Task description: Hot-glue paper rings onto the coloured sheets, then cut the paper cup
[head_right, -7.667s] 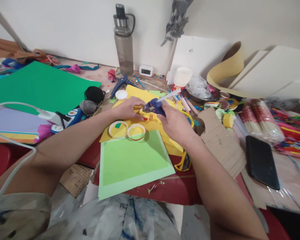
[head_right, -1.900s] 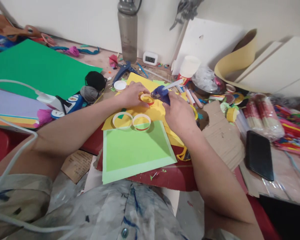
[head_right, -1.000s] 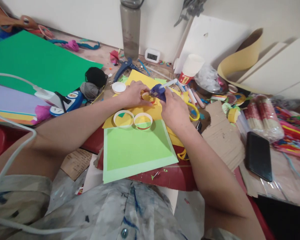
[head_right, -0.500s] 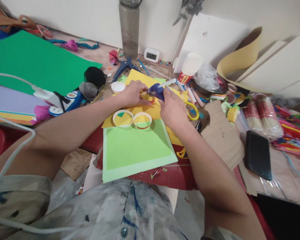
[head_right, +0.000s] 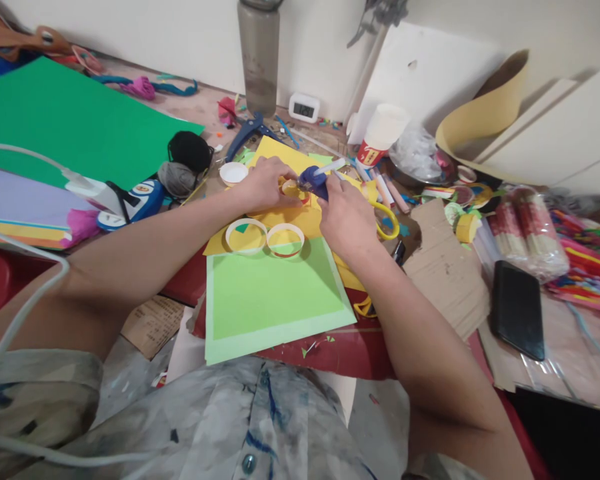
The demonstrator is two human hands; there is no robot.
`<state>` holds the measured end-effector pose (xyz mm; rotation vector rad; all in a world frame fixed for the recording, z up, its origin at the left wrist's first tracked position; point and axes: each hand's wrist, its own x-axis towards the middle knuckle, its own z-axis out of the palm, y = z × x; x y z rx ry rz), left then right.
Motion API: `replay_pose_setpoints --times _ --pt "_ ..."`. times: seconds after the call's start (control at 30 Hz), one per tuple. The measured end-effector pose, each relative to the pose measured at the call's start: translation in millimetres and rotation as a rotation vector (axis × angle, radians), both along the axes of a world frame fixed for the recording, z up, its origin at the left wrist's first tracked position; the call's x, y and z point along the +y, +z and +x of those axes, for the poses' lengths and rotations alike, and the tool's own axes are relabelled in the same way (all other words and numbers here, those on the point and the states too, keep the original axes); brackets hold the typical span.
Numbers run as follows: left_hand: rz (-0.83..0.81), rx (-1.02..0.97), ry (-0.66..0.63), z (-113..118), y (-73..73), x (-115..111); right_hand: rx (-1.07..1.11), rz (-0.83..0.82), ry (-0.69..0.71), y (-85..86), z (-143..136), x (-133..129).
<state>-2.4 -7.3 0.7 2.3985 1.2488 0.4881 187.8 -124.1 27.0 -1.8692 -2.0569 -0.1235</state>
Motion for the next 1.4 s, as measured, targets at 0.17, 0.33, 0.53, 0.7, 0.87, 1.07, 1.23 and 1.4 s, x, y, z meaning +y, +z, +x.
replay_pose_setpoints --times 0.17,0.33,0.53,0.7,0.87,1.07,1.23,1.4 --pt "0.021 0.005 0.049 1 1.0 -2 -0.037 -0.048 -0.042 2.0 3 -4" --pt "0.017 0.013 0.063 1 4.0 -5 -0.021 0.018 0.003 -4.4 1 2" --pt "0.006 0.037 0.108 3 8.6 -8 0.0 0.015 0.017 -6.4 2 5" --pt "0.013 0.003 0.16 1 -1.0 0 0.011 0.042 0.028 -5.4 7 2" --pt "0.026 0.007 0.167 -6 -4.3 11 0.028 0.03 0.028 -4.2 10 1" --pt "0.001 0.179 -0.13 -28 12.5 26 0.057 0.026 0.015 -3.3 13 0" --pt "-0.013 0.174 -0.091 -27 8.6 24 0.068 0.039 0.023 -6.6 13 1" --pt "0.016 0.176 0.086 -11 10.1 -2 0.056 0.064 0.01 -9.4 15 3"
